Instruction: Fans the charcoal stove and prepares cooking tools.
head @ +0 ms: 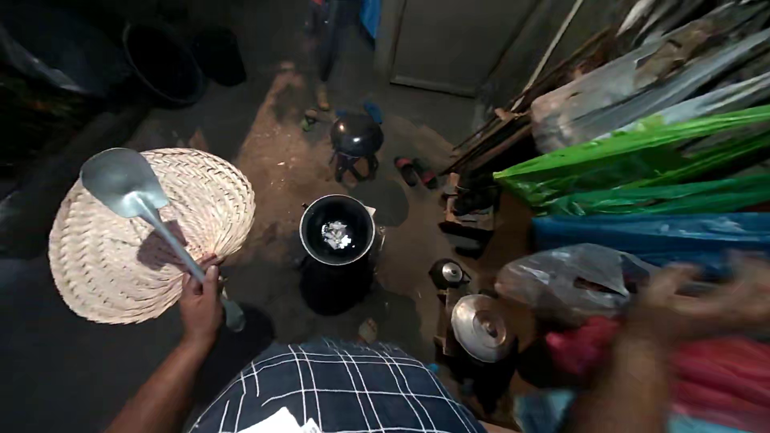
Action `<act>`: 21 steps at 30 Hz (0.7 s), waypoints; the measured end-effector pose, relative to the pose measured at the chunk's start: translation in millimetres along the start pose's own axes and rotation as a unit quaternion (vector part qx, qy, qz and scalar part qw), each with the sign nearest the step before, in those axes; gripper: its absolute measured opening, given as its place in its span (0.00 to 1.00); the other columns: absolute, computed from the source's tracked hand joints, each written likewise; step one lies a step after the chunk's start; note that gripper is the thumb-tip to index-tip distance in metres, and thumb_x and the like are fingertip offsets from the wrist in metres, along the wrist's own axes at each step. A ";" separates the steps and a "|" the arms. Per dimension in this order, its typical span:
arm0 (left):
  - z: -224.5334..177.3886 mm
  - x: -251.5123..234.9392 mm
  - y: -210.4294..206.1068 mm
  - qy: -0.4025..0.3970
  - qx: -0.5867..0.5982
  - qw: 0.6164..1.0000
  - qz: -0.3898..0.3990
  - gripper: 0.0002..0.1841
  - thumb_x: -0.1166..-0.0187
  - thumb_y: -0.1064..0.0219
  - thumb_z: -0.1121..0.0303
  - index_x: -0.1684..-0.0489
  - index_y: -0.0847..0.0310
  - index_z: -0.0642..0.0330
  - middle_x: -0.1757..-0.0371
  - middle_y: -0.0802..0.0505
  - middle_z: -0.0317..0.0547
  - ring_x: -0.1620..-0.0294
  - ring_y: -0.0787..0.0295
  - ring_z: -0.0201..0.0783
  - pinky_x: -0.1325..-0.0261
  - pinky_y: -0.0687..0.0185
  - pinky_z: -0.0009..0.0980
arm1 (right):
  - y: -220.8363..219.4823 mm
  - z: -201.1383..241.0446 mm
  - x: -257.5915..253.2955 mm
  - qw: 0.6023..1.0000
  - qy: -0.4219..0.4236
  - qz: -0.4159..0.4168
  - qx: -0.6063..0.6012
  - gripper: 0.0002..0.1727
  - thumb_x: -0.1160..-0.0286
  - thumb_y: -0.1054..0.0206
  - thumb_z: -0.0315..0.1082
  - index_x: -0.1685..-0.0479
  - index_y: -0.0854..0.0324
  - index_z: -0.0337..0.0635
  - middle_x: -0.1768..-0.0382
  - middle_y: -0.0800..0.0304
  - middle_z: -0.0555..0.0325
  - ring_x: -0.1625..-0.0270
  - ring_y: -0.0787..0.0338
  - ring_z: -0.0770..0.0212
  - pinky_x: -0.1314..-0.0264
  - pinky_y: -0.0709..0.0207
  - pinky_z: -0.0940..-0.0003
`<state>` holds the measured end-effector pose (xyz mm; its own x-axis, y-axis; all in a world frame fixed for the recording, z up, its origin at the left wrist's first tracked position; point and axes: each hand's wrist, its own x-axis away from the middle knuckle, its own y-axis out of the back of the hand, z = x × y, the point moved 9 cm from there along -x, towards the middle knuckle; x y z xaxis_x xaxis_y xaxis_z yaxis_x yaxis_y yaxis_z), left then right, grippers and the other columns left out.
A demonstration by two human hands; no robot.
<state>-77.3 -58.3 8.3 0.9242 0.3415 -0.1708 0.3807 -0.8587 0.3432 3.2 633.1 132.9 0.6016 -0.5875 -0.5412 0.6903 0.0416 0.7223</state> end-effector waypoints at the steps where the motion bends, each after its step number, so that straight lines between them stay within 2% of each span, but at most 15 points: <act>1: 10.7 -1.7 14.2 -0.002 0.004 1.000 -0.001 0.22 0.11 0.49 0.63 0.38 0.23 0.79 0.35 0.15 0.54 0.45 0.16 0.23 0.43 0.17 0.22 | -44.1 42.7 32.4 0.996 0.077 0.025 -0.045 0.29 0.17 0.40 0.35 0.26 0.28 0.18 0.24 0.29 0.16 0.17 0.31 0.22 0.11 0.40 0.38; 3: 32.9 -5.6 46.6 0.022 0.014 1.000 0.013 0.23 0.12 0.50 0.64 0.34 0.25 0.80 0.31 0.17 0.56 0.42 0.16 0.26 0.42 0.17 0.26 | -132.9 128.2 118.1 0.974 0.138 0.123 -0.130 0.26 0.20 0.37 0.35 0.31 0.20 0.23 0.26 0.23 0.21 0.20 0.26 0.25 0.14 0.35 0.38; 5: 55.9 -12.5 83.2 0.044 0.025 0.998 0.034 0.25 0.12 0.52 0.63 0.30 0.30 0.80 0.30 0.18 0.56 0.42 0.15 0.28 0.40 0.16 0.28 | -197.8 228.0 217.1 0.914 0.196 0.259 -0.242 0.20 0.25 0.33 0.31 0.39 0.14 0.26 0.34 0.14 0.28 0.27 0.16 0.31 0.21 0.25 0.40; 6: 68.4 -17.8 102.3 0.055 0.029 0.997 0.041 0.26 0.12 0.54 0.63 0.28 0.32 0.80 0.31 0.17 0.56 0.42 0.14 0.28 0.40 0.15 0.29 | -216.9 282.2 267.3 0.862 0.243 0.345 -0.281 0.17 0.25 0.32 0.30 0.41 0.11 0.30 0.38 0.10 0.33 0.31 0.12 0.35 0.23 0.22 0.42; 7: 80.6 -25.5 122.0 0.063 0.036 0.996 0.049 0.26 0.12 0.55 0.63 0.27 0.33 0.80 0.32 0.16 0.55 0.43 0.14 0.28 0.40 0.15 0.28 | -229.3 335.0 316.5 0.794 0.285 0.446 -0.298 0.16 0.21 0.33 0.31 0.39 0.10 0.35 0.38 0.08 0.39 0.30 0.11 0.39 0.22 0.22 0.44; 9: 104.1 -40.7 158.9 0.068 0.050 0.994 0.066 0.26 0.12 0.55 0.64 0.28 0.32 0.80 0.32 0.16 0.53 0.42 0.15 0.27 0.40 0.15 0.27 | -239.1 423.0 403.9 0.649 0.332 0.609 -0.314 0.16 0.15 0.34 0.36 0.37 0.10 0.37 0.38 0.08 0.42 0.29 0.12 0.44 0.19 0.25 0.48; 11: 122.4 -56.2 186.2 0.065 0.059 0.993 0.076 0.25 0.12 0.54 0.65 0.28 0.31 0.81 0.32 0.16 0.57 0.40 0.15 0.30 0.39 0.16 0.29 | -247.0 490.9 460.2 0.537 0.316 0.715 -0.317 0.20 0.12 0.37 0.38 0.32 0.15 0.33 0.34 0.11 0.37 0.27 0.15 0.43 0.17 0.28 0.50; 13: 133.5 -70.6 208.5 0.074 0.063 0.991 0.092 0.25 0.11 0.54 0.66 0.28 0.31 0.81 0.30 0.17 0.60 0.37 0.15 0.33 0.36 0.16 0.31 | -260.9 542.8 503.7 0.464 0.233 0.790 -0.325 0.25 0.08 0.42 0.42 0.22 0.23 0.32 0.28 0.16 0.35 0.25 0.16 0.44 0.17 0.29 0.51; 15: 140.9 -89.2 221.5 0.071 0.067 0.989 0.115 0.26 0.11 0.55 0.65 0.26 0.31 0.80 0.28 0.17 0.60 0.33 0.16 0.34 0.33 0.17 0.31 | -275.8 588.4 533.4 0.418 0.127 0.842 -0.316 0.31 0.05 0.49 0.48 0.13 0.33 0.38 0.23 0.21 0.36 0.25 0.18 0.44 0.20 0.28 0.47; 17: 148.0 -106.5 224.1 0.056 0.071 0.986 0.141 0.28 0.12 0.55 0.64 0.24 0.33 0.82 0.26 0.18 0.64 0.28 0.19 0.36 0.26 0.23 0.32 | -288.1 629.4 548.8 0.404 0.070 0.851 -0.328 0.33 0.05 0.50 0.50 0.11 0.37 0.38 0.23 0.23 0.35 0.27 0.18 0.44 0.24 0.26 0.46; 19: 153.8 -125.7 223.1 0.034 0.071 0.984 0.160 0.29 0.12 0.54 0.62 0.24 0.34 0.83 0.26 0.18 0.65 0.25 0.21 0.37 0.21 0.28 0.31 | -300.3 664.0 553.8 0.405 0.029 0.846 -0.347 0.30 0.06 0.48 0.47 0.15 0.34 0.34 0.26 0.21 0.37 0.30 0.17 0.49 0.26 0.24 0.50; 21: 160.8 -149.0 220.3 0.021 0.074 0.981 0.176 0.31 0.11 0.54 0.59 0.23 0.34 0.83 0.28 0.16 0.63 0.26 0.20 0.35 0.21 0.28 0.31 | -319.4 691.4 551.1 0.409 0.015 0.835 -0.368 0.27 0.09 0.42 0.44 0.23 0.27 0.31 0.31 0.17 0.42 0.35 0.16 0.58 0.29 0.22 0.57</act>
<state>-135.8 -359.8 -39.2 0.9993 0.0266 -0.0262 0.0321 -0.9713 0.2357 -163.5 -262.7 -98.3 0.4772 0.7664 0.4300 -0.7658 0.6027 -0.2245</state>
